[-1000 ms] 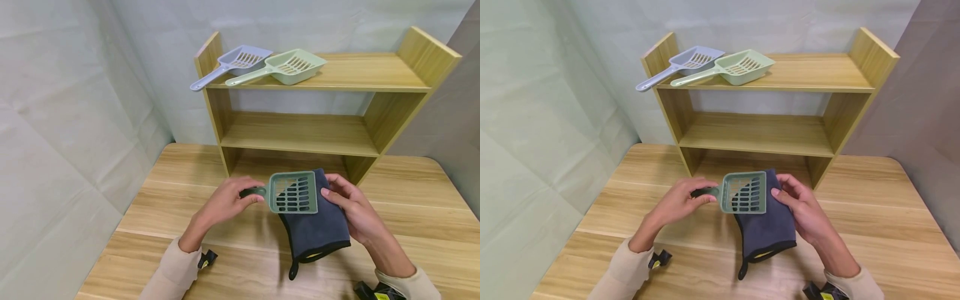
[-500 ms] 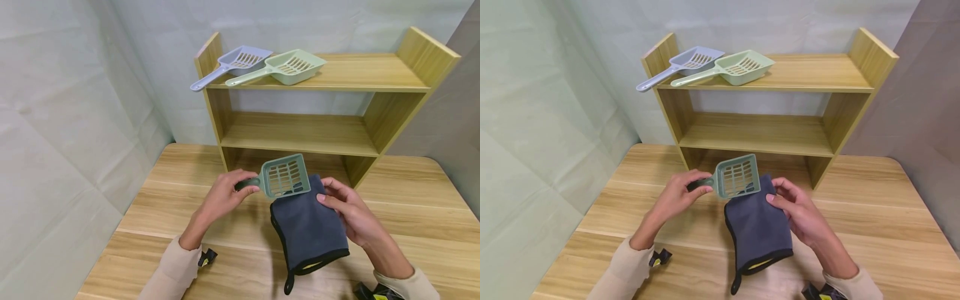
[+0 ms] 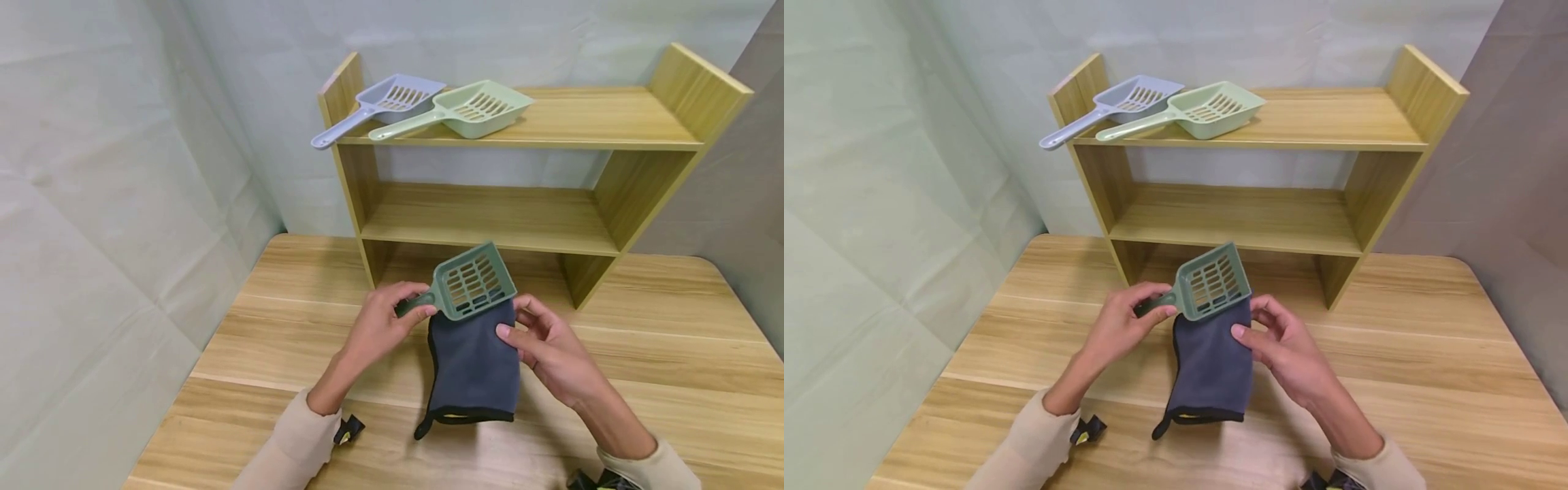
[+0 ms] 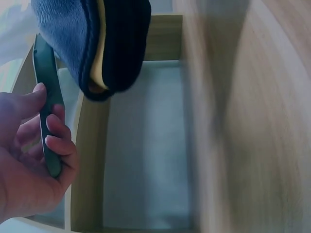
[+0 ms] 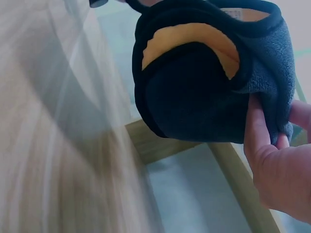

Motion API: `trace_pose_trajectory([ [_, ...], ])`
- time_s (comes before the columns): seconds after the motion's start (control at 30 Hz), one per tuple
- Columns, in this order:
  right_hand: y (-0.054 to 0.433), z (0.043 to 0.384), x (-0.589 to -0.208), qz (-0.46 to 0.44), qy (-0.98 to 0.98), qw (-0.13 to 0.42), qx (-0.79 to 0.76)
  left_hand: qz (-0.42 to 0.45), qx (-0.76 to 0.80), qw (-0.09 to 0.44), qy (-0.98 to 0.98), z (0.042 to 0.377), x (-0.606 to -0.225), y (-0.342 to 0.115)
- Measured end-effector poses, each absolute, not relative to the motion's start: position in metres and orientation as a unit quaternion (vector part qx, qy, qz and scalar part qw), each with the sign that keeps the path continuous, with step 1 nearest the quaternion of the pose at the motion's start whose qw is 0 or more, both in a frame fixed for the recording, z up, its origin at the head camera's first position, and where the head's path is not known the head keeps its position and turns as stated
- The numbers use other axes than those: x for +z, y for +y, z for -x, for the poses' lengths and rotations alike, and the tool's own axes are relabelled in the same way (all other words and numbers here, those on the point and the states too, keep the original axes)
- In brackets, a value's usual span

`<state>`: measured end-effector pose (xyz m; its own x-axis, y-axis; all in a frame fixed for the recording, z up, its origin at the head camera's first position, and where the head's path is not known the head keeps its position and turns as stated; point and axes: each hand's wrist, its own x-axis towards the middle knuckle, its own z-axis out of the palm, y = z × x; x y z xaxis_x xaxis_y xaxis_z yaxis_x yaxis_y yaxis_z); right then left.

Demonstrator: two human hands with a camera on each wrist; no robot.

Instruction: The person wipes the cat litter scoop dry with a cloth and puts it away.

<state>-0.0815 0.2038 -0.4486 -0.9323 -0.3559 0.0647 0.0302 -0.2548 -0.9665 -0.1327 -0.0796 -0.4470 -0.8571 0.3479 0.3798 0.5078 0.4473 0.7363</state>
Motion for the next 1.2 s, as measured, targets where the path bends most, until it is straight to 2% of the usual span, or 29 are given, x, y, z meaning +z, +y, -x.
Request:
trace_pose_trajectory([
  [0.37, 0.199, 0.079, -0.453, 0.087, 0.616, 0.131, -0.772, 0.247, -0.459, 0.090, -0.849, 0.133, -0.445, -0.082],
  [0.63, 0.211, 0.081, -0.442, 0.123, 0.553, 0.148, -0.811, 0.237, -0.455, 0.071, -0.856, 0.136, -0.440, -0.094],
  [1.0, 0.210, 0.081, -0.444, 0.141, 0.557, 0.139, -0.806, 0.253, -0.445, 0.079, -0.856, 0.138, -0.441, -0.096],
  [1.2, 0.203, 0.079, -0.449, 0.116, 0.588, 0.123, -0.791, 0.251, -0.455, 0.091, -0.850, 0.136, -0.444, -0.088],
])
